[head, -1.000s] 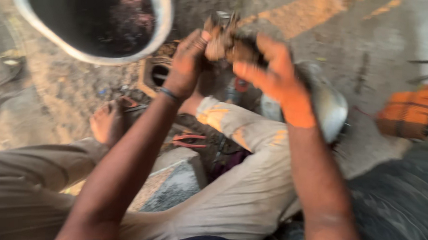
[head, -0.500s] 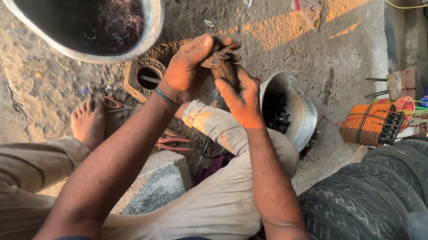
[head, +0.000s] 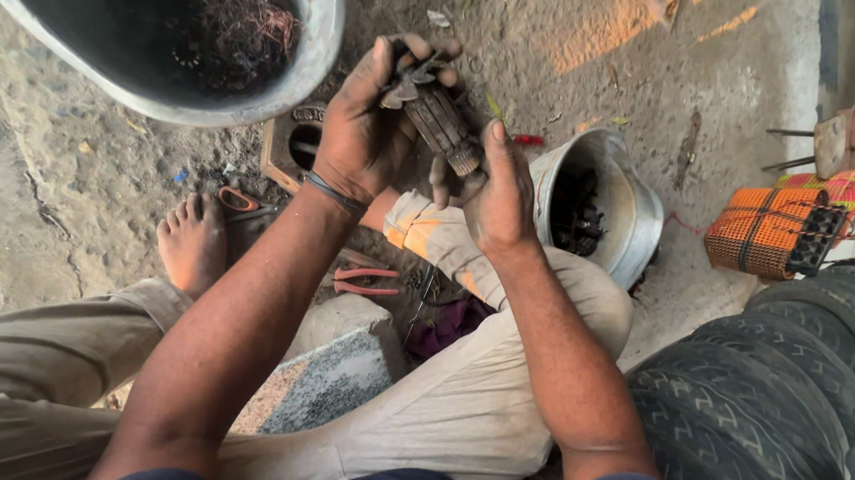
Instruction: The person sits on the ground and uses a hammer and chisel to chip away at a metal part clamped in a vise. They then use an angle grinder to smooth the surface and pliers to remove debris, repeating the process to shape and clean the part.
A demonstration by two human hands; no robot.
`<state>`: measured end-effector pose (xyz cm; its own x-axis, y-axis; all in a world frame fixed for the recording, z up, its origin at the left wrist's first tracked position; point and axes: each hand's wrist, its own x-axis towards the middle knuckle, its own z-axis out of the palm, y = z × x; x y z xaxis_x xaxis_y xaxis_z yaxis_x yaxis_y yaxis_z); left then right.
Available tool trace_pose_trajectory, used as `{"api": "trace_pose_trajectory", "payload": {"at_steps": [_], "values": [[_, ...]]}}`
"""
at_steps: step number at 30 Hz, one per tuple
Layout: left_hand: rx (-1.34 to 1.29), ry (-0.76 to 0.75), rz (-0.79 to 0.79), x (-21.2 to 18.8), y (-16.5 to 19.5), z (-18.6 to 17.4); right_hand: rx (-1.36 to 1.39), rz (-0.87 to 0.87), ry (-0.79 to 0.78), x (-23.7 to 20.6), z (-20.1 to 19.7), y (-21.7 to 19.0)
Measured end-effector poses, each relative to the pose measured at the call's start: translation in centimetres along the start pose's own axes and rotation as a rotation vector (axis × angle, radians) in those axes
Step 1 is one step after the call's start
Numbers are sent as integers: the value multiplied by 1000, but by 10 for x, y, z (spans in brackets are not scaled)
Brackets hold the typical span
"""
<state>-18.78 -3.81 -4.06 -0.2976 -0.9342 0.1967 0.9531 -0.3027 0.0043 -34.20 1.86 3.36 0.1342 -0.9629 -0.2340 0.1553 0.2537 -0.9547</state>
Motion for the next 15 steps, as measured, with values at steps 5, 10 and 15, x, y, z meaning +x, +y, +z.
{"api": "trace_pose_trajectory", "payload": {"at_steps": [5,10,15], "values": [[85,2,52,0,8,-2,-81,57,-33,-2,-9,3],[37,-8,37,0,14,1,-316,45,-92,-5,-10,0],[80,1,52,0,16,2,-573,-80,-91,-5,-8,-3]]}}
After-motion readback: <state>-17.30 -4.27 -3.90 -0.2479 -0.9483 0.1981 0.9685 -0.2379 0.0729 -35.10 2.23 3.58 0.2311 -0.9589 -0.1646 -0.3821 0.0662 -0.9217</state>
